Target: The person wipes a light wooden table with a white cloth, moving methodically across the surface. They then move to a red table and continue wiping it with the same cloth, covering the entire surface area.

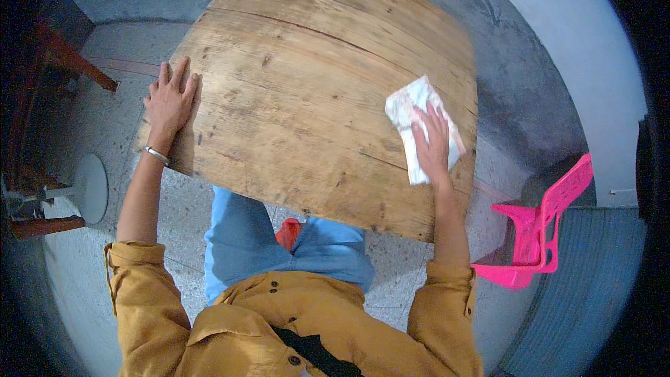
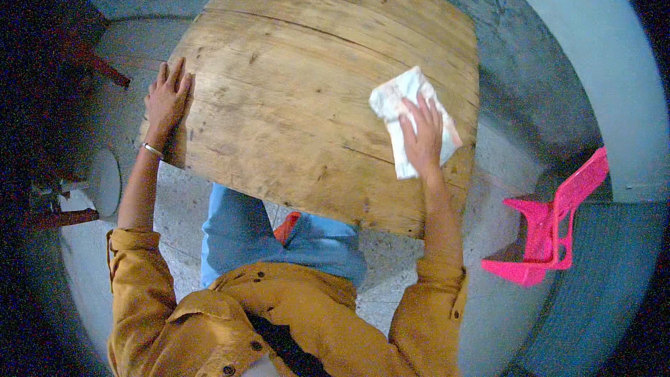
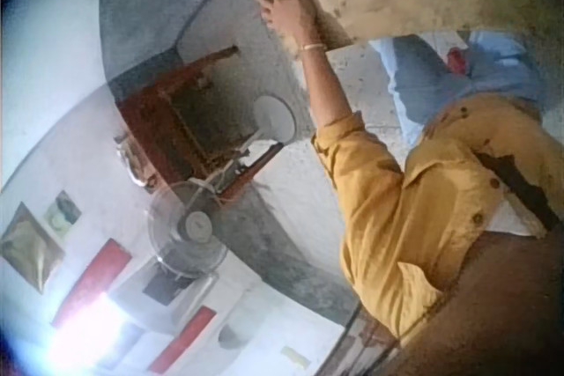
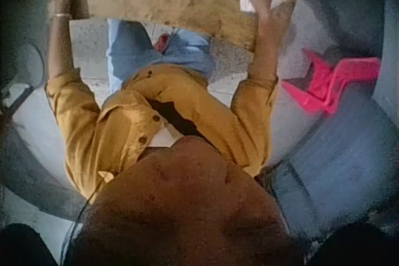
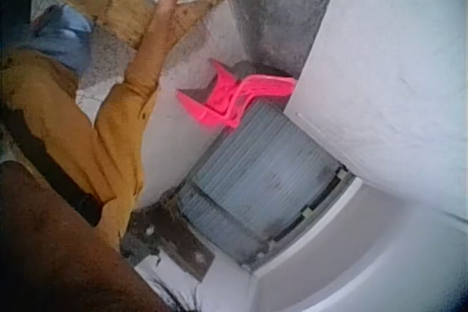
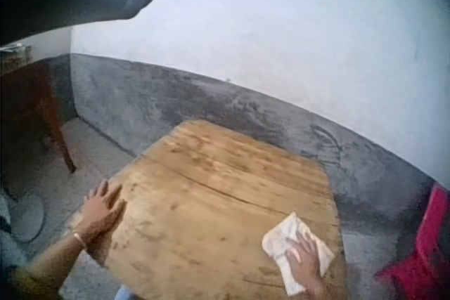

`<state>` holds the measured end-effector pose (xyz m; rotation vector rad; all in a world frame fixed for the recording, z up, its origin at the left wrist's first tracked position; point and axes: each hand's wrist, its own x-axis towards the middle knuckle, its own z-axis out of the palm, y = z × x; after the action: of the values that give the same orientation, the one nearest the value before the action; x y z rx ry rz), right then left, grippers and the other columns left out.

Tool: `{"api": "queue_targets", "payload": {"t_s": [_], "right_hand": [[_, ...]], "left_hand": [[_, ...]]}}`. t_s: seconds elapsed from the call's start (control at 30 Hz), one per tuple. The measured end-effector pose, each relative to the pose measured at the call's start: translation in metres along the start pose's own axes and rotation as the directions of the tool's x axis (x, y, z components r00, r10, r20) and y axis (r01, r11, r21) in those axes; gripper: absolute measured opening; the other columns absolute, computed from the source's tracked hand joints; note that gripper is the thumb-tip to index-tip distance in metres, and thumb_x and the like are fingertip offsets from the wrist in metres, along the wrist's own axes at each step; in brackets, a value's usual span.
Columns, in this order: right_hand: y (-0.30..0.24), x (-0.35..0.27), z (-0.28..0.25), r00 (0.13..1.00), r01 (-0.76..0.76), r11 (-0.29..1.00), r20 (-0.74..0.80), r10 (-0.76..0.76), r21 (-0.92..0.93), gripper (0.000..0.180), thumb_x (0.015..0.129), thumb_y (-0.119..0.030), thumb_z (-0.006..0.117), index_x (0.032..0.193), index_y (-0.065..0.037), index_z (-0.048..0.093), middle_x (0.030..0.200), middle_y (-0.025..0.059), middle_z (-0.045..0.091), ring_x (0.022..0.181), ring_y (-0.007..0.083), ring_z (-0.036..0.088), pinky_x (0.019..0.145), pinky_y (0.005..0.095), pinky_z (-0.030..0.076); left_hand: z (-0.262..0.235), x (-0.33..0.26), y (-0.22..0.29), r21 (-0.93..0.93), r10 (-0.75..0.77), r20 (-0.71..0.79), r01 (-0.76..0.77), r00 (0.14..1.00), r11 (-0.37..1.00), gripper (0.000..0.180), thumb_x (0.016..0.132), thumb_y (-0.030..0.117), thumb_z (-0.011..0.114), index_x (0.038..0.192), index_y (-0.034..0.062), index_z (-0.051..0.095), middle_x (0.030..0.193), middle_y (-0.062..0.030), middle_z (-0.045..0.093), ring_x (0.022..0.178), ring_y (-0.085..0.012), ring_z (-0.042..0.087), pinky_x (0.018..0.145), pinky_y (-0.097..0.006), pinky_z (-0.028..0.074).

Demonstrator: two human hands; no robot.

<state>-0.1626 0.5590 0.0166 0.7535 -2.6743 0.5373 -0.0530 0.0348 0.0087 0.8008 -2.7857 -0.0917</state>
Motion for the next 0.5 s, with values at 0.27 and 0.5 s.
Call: {"api": "queue_targets", "payload": {"t_s": [0.27, 0.5], "right_hand": [[0.125, 0.009, -0.005, 0.934, -0.328, 0.934, -0.198, 0.297, -0.143, 0.038, 0.094, -0.032, 0.052, 0.128, -0.014, 0.058, 0.142, 0.0165, 0.046, 0.133, 0.0371, 0.038, 0.111, 0.0485, 0.026], [0.033, 0.100, 0.068, 0.995, -0.079, 0.990, -0.077, 0.071, -0.116, 0.040, 0.093, -0.035, 0.053, 0.131, -0.023, 0.057, 0.144, 0.0152, 0.043, 0.134, 0.0381, 0.036, 0.110, 0.0507, 0.025]], "left_hand": [[0.002, 0.000, 0.007, 0.025, -0.001, 0.012, 0.001, 1.000, 1.000, 0.053, 0.093, 0.056, 0.041, 0.144, 0.0405, 0.036, 0.153, -0.0098, 0.032, 0.123, -0.0406, 0.048, 0.096, -0.063, 0.037], [0.000, 0.002, 0.008, 0.010, 0.026, -0.028, -0.025, 0.999, 1.000, 0.051, 0.094, 0.052, 0.043, 0.142, 0.0349, 0.042, 0.151, -0.0116, 0.034, 0.122, -0.0400, 0.047, 0.094, -0.058, 0.039]]}}
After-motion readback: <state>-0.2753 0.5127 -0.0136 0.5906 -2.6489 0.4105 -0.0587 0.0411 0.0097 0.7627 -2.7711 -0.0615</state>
